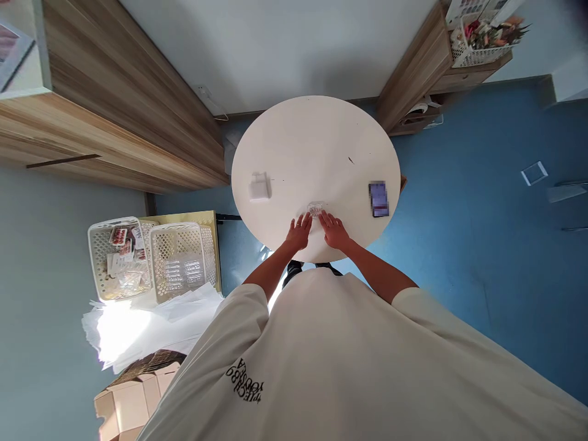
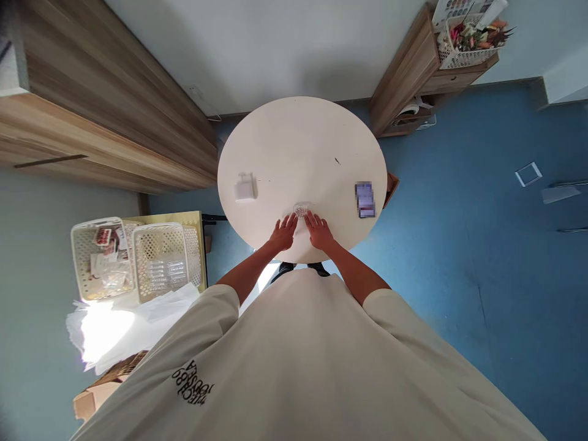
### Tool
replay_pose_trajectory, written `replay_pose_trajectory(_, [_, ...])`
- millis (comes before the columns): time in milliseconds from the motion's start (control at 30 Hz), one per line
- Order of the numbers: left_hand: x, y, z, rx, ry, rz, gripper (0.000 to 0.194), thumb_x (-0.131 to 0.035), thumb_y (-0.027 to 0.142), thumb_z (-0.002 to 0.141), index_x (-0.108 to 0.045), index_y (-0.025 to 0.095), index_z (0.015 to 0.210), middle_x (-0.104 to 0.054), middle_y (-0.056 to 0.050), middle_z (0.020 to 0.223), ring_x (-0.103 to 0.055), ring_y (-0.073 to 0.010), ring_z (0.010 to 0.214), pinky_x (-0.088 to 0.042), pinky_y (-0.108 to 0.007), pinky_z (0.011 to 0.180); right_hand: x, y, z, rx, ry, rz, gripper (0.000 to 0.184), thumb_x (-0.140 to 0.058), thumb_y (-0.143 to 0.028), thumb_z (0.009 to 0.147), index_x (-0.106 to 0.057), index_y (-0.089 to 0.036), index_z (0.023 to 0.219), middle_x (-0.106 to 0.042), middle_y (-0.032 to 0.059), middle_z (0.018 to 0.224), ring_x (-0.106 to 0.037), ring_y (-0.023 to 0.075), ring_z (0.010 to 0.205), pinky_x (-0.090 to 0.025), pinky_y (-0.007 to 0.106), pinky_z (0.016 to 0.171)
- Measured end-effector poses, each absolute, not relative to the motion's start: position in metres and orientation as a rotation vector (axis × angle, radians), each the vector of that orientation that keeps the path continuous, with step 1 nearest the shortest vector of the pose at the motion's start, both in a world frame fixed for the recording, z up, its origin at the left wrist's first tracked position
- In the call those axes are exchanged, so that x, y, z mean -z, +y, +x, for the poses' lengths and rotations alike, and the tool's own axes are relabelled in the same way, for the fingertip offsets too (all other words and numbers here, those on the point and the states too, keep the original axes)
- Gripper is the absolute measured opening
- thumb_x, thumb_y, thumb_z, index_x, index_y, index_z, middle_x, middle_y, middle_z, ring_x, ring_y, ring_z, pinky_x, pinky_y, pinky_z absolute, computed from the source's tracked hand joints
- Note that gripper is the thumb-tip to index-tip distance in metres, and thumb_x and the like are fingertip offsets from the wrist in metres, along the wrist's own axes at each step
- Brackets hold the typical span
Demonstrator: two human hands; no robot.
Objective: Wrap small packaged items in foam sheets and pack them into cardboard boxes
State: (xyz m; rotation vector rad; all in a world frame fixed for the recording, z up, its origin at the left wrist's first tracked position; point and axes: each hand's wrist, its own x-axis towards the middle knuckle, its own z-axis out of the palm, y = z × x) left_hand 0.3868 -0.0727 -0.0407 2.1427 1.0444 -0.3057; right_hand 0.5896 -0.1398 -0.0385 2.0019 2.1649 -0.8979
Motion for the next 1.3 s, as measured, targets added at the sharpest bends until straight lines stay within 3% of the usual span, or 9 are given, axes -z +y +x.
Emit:
replay_pose_trajectory(300, [0.042,-0.072,0.394,0.448,1.047,2.181,0.107,-0.060,0.013,0.082,-0.009,0.019,0.176,-0.002,-0.012,0.182,-0.002,-0.0385,0.168,-0.029,-0.063,0.127,0.040,-0.137,0.584,0.891,2.117,2.013,0.098,-0.053,-0.017,0.086,-0.013,-0.017,0.176,-0.009,0.0089,0.181,-0.017,0.0362,0.167,-0.031,0.054,0.128])
replay_pose_trajectory(533, [0.031,-0.078,0.384,0.358,1.128,2.084,0.096,-0.051,0.013,0.091,-0.007,0.024,0.176,0.005,-0.011,0.182,-0.020,-0.0362,0.166,-0.043,-0.056,0.119,0.041,-0.146,0.604,0.953,2.166,1.975,0.093,-0.049,-0.020,0.090,-0.013,-0.012,0.175,-0.002,0.0117,0.182,-0.018,0.0310,0.167,-0.035,0.047,0.128])
replay_pose_trajectory(733, [0.025,-0.104,0.367,0.445,1.282,1.979,0.089,-0.049,0.013,0.093,-0.013,0.021,0.174,-0.011,-0.016,0.182,-0.022,-0.0317,0.166,-0.039,-0.053,0.124,0.050,-0.168,0.616,0.958,2.166,1.931,0.084,-0.048,-0.022,0.093,-0.022,-0.008,0.172,-0.019,0.0165,0.180,-0.019,0.0306,0.167,-0.029,0.049,0.132])
replay_pose_trajectory(933, [0.013,-0.128,0.355,0.395,1.386,1.976,0.077,-0.049,0.016,0.096,-0.027,0.018,0.170,-0.031,-0.019,0.176,-0.023,-0.0310,0.166,-0.025,-0.055,0.131,0.044,-0.173,0.614,0.940,2.135,1.914,0.078,-0.047,-0.025,0.096,-0.029,-0.007,0.170,-0.023,0.0186,0.179,-0.021,0.0324,0.166,-0.029,0.048,0.132])
replay_pose_trajectory(1300, [-0.025,-0.159,0.294,0.156,1.477,2.018,0.068,-0.054,0.019,0.095,-0.045,0.024,0.162,-0.043,-0.015,0.171,-0.029,-0.0327,0.164,-0.025,-0.059,0.132,0.017,-0.185,0.544,0.884,2.273,1.919,0.074,-0.045,-0.028,0.098,-0.031,-0.013,0.170,-0.031,0.0157,0.176,-0.027,0.0340,0.164,-0.031,0.052,0.130])
